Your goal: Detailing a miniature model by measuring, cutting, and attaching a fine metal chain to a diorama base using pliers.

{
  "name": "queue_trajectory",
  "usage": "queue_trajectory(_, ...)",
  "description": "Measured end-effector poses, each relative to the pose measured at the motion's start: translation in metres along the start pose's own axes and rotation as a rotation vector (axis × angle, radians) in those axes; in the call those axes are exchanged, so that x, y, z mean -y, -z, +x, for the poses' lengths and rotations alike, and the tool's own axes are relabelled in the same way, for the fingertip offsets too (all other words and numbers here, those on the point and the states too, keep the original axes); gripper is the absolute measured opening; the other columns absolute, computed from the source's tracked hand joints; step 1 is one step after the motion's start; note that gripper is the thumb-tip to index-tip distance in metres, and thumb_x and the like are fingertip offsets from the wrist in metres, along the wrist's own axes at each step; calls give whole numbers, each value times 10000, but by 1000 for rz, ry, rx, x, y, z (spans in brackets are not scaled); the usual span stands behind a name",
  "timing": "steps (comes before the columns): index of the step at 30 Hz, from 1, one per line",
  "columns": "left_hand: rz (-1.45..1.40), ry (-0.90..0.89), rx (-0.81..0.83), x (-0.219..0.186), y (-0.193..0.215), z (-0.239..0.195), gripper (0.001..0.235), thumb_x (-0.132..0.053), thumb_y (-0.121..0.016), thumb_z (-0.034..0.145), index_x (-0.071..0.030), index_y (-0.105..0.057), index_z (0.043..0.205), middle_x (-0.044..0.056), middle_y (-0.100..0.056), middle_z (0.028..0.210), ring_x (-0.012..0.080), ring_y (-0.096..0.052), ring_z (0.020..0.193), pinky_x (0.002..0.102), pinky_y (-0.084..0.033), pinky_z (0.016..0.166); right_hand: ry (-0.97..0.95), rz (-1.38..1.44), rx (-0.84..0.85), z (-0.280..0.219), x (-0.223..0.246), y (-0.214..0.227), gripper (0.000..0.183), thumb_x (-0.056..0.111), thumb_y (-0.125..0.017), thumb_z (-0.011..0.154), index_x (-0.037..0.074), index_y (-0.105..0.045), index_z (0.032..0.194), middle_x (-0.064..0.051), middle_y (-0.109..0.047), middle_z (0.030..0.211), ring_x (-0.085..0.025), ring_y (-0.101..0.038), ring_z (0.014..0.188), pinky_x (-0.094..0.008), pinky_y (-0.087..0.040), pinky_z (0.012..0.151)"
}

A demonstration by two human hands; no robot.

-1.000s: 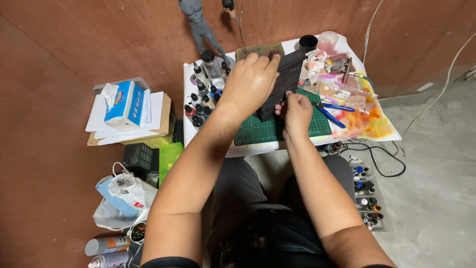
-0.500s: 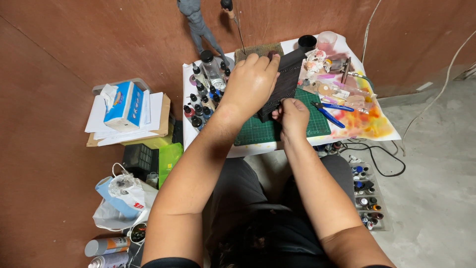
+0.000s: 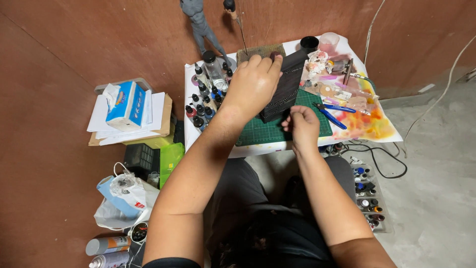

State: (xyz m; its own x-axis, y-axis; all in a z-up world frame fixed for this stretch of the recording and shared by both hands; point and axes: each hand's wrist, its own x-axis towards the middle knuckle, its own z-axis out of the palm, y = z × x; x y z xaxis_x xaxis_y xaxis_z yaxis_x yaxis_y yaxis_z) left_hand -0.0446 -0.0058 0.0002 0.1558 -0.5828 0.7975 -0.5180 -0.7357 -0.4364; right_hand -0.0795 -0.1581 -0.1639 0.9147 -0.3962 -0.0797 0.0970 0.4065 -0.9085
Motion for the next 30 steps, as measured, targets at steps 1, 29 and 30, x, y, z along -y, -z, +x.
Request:
queue_trajectory(1,-5,-3,7,0,1,1,234,-236,-616,956,-94,-722,1108,39,-614,771,218,-619,778,328,-519,650,96,-94,-6,-6,3,7,139,46,-567,943,4,-632,1058,-64,-589,697,-156,-685,597,-265,-625,534)
queue_trajectory(29,-231,114,161,11,8,-14,281,-224,-561,1054,-75,-672,1264,58,-648,998,241,-631,949,335,-524,747,966,-1715,-161,58,-29,81,157,167,-525,944,41,-618,951,-105,-619,797,-314,-721,746,-392,-598,651)
queue_trajectory(30,-234,112,162,12,9,-15,281,-224,-561,1054,-75,-672,1264,58,-648,998,241,-631,949,335,-524,747,961,-1716,-163,50,-17,78,157,167,-525,944,41,-618,951,-105,-619,797,-314,-721,746,-392,-598,651)
